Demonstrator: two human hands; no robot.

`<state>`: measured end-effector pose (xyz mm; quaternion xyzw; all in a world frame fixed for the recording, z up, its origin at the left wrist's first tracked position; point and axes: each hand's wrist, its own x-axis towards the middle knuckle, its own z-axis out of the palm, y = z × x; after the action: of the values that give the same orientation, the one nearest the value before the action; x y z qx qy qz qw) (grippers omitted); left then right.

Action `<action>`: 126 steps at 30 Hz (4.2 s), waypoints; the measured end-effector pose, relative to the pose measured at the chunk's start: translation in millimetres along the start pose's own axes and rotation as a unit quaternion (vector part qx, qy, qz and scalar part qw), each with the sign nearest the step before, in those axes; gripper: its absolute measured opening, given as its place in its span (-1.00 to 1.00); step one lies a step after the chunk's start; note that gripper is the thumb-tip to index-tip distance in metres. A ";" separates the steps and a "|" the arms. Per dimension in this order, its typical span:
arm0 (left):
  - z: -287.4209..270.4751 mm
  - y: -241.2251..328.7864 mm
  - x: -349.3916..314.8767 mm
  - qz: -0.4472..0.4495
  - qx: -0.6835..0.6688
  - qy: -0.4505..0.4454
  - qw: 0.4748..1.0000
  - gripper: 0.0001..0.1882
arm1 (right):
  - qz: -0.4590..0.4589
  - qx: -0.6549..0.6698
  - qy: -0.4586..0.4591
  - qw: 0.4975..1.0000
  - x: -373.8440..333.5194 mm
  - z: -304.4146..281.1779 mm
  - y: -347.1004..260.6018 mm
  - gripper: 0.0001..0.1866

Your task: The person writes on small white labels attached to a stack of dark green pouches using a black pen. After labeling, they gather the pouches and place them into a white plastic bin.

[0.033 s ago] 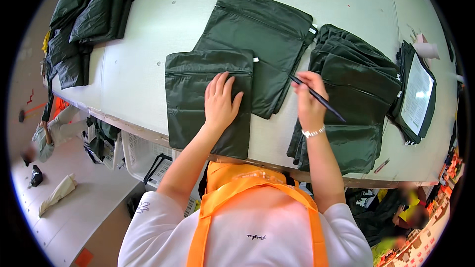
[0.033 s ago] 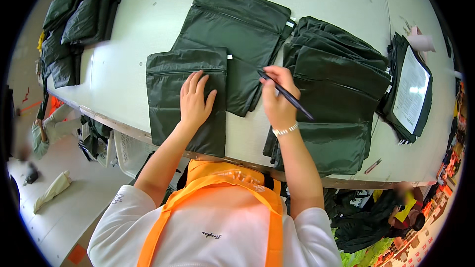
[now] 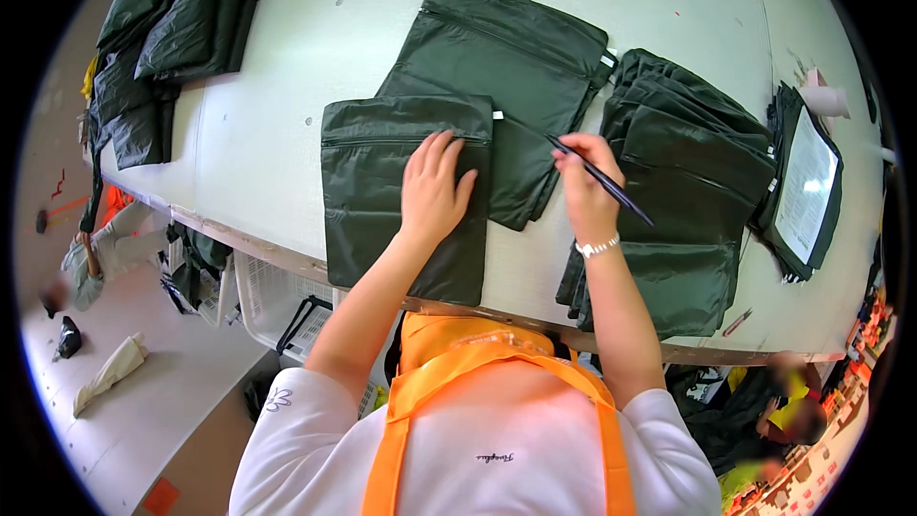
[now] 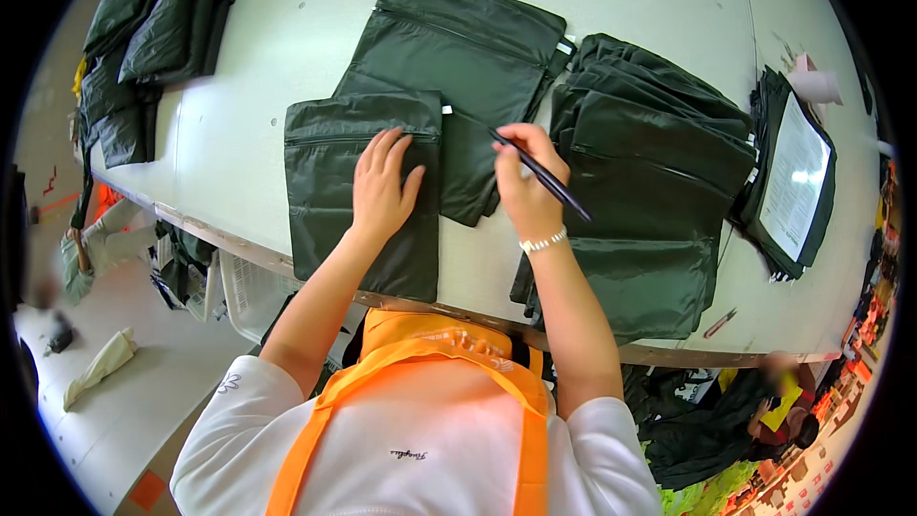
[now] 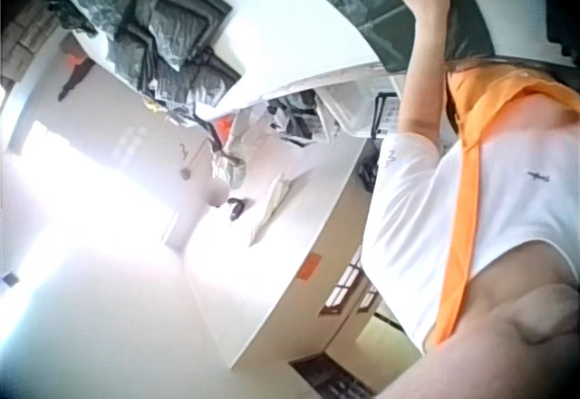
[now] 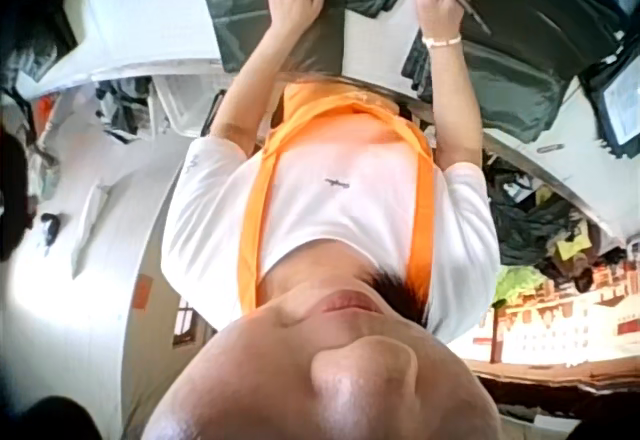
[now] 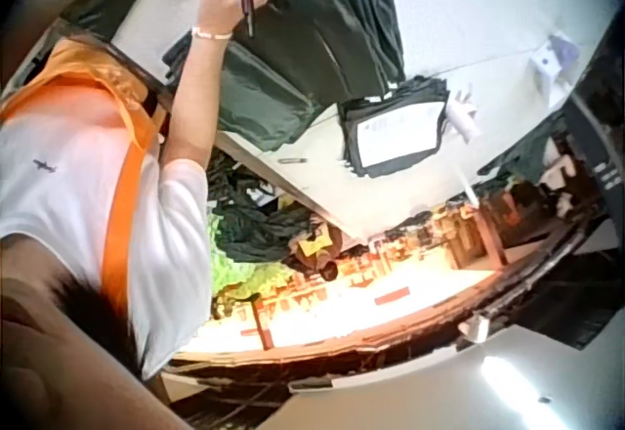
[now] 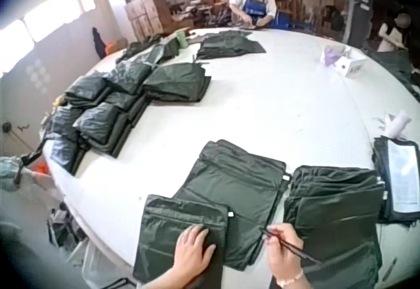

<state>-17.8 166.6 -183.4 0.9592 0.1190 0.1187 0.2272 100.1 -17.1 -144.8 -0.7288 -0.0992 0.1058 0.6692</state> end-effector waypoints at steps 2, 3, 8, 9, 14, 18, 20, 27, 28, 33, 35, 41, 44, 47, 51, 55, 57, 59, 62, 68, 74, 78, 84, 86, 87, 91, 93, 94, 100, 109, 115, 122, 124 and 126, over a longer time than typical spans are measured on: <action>3.3 6.7 30.4 0.051 -0.041 0.017 0.998 -0.54 | 0.014 0.014 0.001 1.000 14.9 26.3 18.4 -0.88; 7.7 8.0 41.6 0.067 -0.046 0.007 0.997 -0.56 | 0.011 0.014 0.013 1.000 21.0 37.3 24.8 -0.89; 33.8 -8.8 47.6 0.069 -0.059 -0.003 0.996 -0.61 | 0.005 -0.050 0.017 0.999 42.4 60.1 57.5 -0.86; 34.0 -9.9 46.8 0.070 -0.060 -0.002 0.996 -0.61 | -0.007 -0.063 0.026 0.998 43.5 63.5 63.5 -0.84; 36.6 -10.7 46.9 0.074 -0.055 0.009 0.996 -0.63 | -0.098 -0.134 0.038 0.985 40.8 66.2 77.3 -0.82; 35.0 -11.9 48.2 0.074 -0.047 0.009 0.996 -0.65 | -0.137 -0.147 0.042 0.979 41.7 71.9 72.3 -0.83; 35.9 -11.6 48.0 0.073 -0.046 0.011 0.996 -0.65 | -0.139 -0.160 0.042 0.976 41.3 71.8 71.7 -0.83; 36.7 -10.6 50.0 0.075 -0.043 0.011 0.996 -0.65 | -0.129 -0.172 0.016 0.976 41.2 69.9 70.9 -0.85; 37.0 -11.0 49.8 0.074 -0.043 0.011 0.996 -0.65 | -0.129 -0.171 0.013 0.977 41.4 69.7 71.0 -0.84; 37.0 -10.2 49.7 0.075 -0.044 0.014 0.996 -0.65 | -0.138 -0.180 0.009 0.974 41.7 68.8 74.1 -0.84; 35.9 -10.2 49.5 0.075 -0.047 0.013 0.996 -0.65 | -0.140 -0.180 0.012 0.974 41.2 69.6 73.1 -0.85; 34.5 -10.7 48.4 0.060 -0.086 0.006 0.994 -0.67 | -0.069 -0.073 0.057 0.993 36.5 60.8 85.4 -0.86; 36.8 -22.1 45.2 0.013 -0.170 0.058 0.984 -0.71 | -0.066 -0.125 0.026 0.990 24.0 74.3 51.8 -0.87; 37.2 -26.4 44.9 0.000 -0.216 0.170 0.961 -0.72 | -0.139 -0.386 -0.049 0.911 -6.5 86.7 42.8 -0.76; 32.6 -22.2 55.2 -0.030 -0.273 0.222 0.935 -0.69 | -0.021 -0.224 -0.094 0.970 -44.5 97.6 37.7 -0.75; 1.3 -19.7 97.4 -0.049 -0.303 0.306 0.901 -0.72 | -0.101 -0.226 -0.041 0.968 -38.6 21.0 -55.2 -0.62; -4.3 -12.8 123.3 -0.086 -0.287 0.262 0.917 -0.71 | -0.076 -0.261 0.042 0.962 -34.4 -46.4 -82.3 -0.78; 24.5 2.9 145.2 -0.038 -0.236 0.194 0.951 -0.64 | -0.028 -0.244 0.092 0.965 -30.3 -134.6 -81.8 -0.77; 74.3 31.9 154.1 0.144 -0.083 0.030 0.986 -0.43 | -0.002 -0.388 0.116 0.914 -27.3 -237.2 -69.3 -0.78; 79.8 21.6 104.4 0.115 0.041 -0.052 0.991 -0.39 | -0.062 -0.464 0.147 0.871 -26.6 -219.6 -44.7 -0.61; 28.0 0.8 4.8 -0.024 0.062 -0.070 0.995 -0.35 | -0.070 -0.162 0.069 0.982 -19.6 -76.2 -38.8 -0.69; 13.5 3.6 -1.5 -0.002 0.001 -0.012 1.000 -0.53 | 0.023 -0.005 0.012 1.000 1.1 -2.4 4.4 -0.80; 30.3 -6.3 31.2 0.069 -0.067 -0.023 0.995 -0.54 | 0.010 -0.059 0.000 0.998 22.7 56.9 57.2 -0.88; 33.5 -11.7 29.1 0.082 -0.064 -0.020 0.994 -0.53 | -0.027 -0.121 0.008 0.992 23.1 56.7 64.5 -0.88; 33.0 -12.4 28.8 0.088 -0.062 -0.019 0.994 -0.54 | -0.052 -0.148 0.008 0.988 21.4 55.9 68.3 -0.87; 32.9 -10.8 30.3 0.097 -0.051 -0.017 0.994 -0.59 | -0.096 -0.156 0.024 0.983 18.8 56.9 77.2 -0.85; 33.1 -11.1 30.1 0.093 -0.042 -0.017 0.995 -0.61 | -0.119 -0.155 0.022 0.980 19.7 59.4 77.3 -0.85; 32.9 -11.4 29.9 0.091 -0.038 -0.017 0.995 -0.62 | -0.125 -0.156 0.023 0.980 19.6 60.6 76.6 -0.85; 35.4 -9.6 31.1 0.091 -0.028 -0.005 0.995 -0.66 | -0.149 -0.170 0.022 0.974 21.2 60.7 79.0 -0.86; 35.0 -8.2 31.8 0.091 -0.037 0.005 0.995 -0.68 | -0.138 -0.168 0.001 0.976 20.9 57.9 77.6 -0.86; 34.1 -8.1 32.0 0.084 -0.052 0.007 0.995 -0.70 | -0.112 -0.119 0.028 0.986 18.9 53.6 77.6 -0.87; 33.3 -18.4 29.1 0.011 -0.231 0.096 0.968 -0.65 | -0.136 -0.363 -0.071 0.919 -28.2 58.4 33.6 -0.81; 33.2 -20.7 29.7 0.013 -0.251 0.151 0.956 -0.66 | -0.115 -0.371 -0.111 0.915 -53.5 74.5 28.5 -0.78; 33.3 -18.8 36.2 0.014 -0.253 0.182 0.950 -0.66 | -0.119 -0.290 -0.150 0.938 -67.5 78.4 41.1 -0.80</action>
<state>22.4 179.6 -214.8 0.8337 0.1114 0.3210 0.4354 13.1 34.9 -190.8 -0.8498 -0.3109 0.0995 0.4138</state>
